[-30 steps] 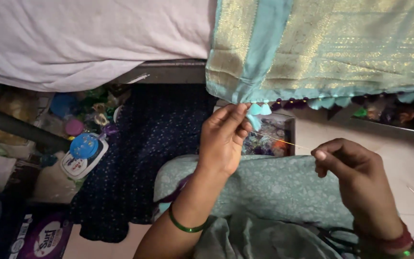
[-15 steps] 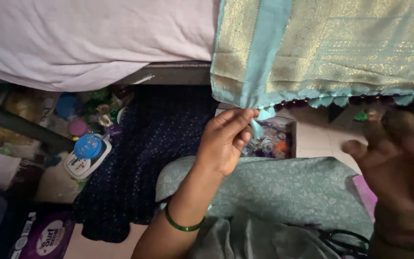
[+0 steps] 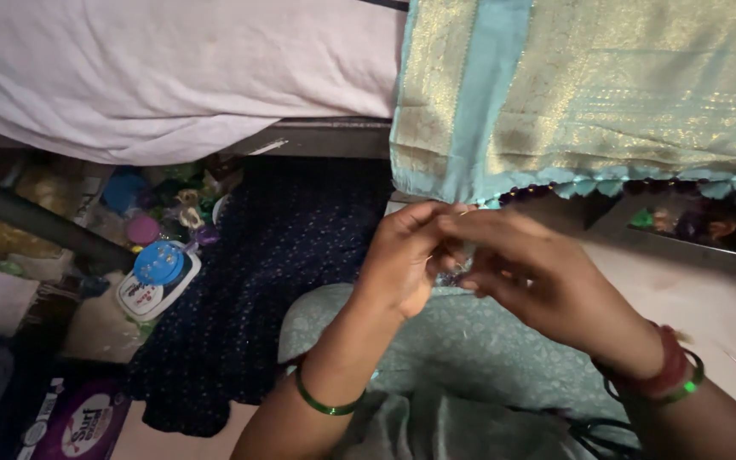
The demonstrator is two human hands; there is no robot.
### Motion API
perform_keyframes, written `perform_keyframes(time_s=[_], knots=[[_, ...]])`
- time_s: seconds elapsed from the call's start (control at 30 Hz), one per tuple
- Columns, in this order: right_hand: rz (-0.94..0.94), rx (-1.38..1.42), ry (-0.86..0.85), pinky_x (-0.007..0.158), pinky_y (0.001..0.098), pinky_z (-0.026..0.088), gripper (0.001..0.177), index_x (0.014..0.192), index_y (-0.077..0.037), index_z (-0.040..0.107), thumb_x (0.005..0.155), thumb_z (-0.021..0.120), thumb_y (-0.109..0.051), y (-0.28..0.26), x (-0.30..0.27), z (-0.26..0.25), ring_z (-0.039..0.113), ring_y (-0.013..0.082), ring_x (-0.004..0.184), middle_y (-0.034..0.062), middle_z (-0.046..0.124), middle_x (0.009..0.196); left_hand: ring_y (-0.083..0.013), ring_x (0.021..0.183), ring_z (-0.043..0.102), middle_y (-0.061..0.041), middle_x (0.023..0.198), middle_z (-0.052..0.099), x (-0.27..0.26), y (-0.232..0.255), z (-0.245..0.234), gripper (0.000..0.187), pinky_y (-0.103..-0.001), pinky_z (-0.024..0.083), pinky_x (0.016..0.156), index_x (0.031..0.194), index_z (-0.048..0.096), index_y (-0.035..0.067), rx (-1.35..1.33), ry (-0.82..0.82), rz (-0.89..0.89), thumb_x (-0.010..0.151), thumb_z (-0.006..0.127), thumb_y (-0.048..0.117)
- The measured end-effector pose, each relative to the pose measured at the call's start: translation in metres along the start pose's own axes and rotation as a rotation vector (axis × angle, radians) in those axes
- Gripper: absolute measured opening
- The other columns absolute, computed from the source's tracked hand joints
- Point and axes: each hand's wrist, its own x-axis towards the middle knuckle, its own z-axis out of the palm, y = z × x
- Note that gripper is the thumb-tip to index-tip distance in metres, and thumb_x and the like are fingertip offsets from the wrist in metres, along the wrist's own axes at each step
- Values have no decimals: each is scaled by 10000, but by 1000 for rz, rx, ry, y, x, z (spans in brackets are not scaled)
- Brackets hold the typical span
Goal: Attaching decorative tassels and beads to the border of a saree.
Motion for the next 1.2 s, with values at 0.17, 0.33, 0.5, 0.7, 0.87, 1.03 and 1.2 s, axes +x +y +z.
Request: perform_keyframes(time_s=[0.17,0.33,0.5,0.7,0.87,1.03,1.2], knots=[[347,420,70,725,293,616,609,1423,-59,500,855,699,36,19,-22,6,685,133,853,86,670,1183,-65,637,586,-3,779,670,-1,6,6,194,-206,447,565,1073,730,-10,47,92,-38,1021,672,168],[415,629,124,658,252,539,580,1399,-55,484,872,707,42,22,-22,20,649,107,829,99,700,1044,-64,622,572,3,756,662,1,1,9,188,-215,444,559,1052,734,4,18,80,-29,998,688,177],[492,562,221,612,232,488,441,1304,-34,563,887,693,28,32,-30,28,635,93,763,88,728,918,-58,626,572,2,752,652,-2,3,3,199,-200,435,565,1057,750,8,52,93,17,1014,689,193],[512,461,250,601,243,533,223,1116,11,688,900,716,-36,32,-40,28,679,88,756,76,770,926,-61,656,590,-13,854,712,-3,7,5,182,-204,431,585,1028,744,5,45,110,50,997,694,177],[566,325,344,600,254,562,186,1038,-7,804,894,723,-92,24,-45,24,690,123,685,91,811,872,-61,657,585,-15,823,682,-2,2,1,183,-209,430,592,1040,750,3,53,111,51,1016,702,178],[458,223,321,681,269,578,139,983,16,790,907,702,-60,17,-55,16,727,141,768,93,802,899,-68,656,595,-20,862,709,-4,10,4,180,-210,437,582,1033,739,3,34,118,50,997,694,174],[297,118,278,781,293,569,124,973,23,766,906,682,-40,12,-61,11,748,172,860,90,790,926,-70,653,595,-22,876,722,-4,12,3,166,-208,436,572,1020,729,3,4,113,45,992,693,163]])
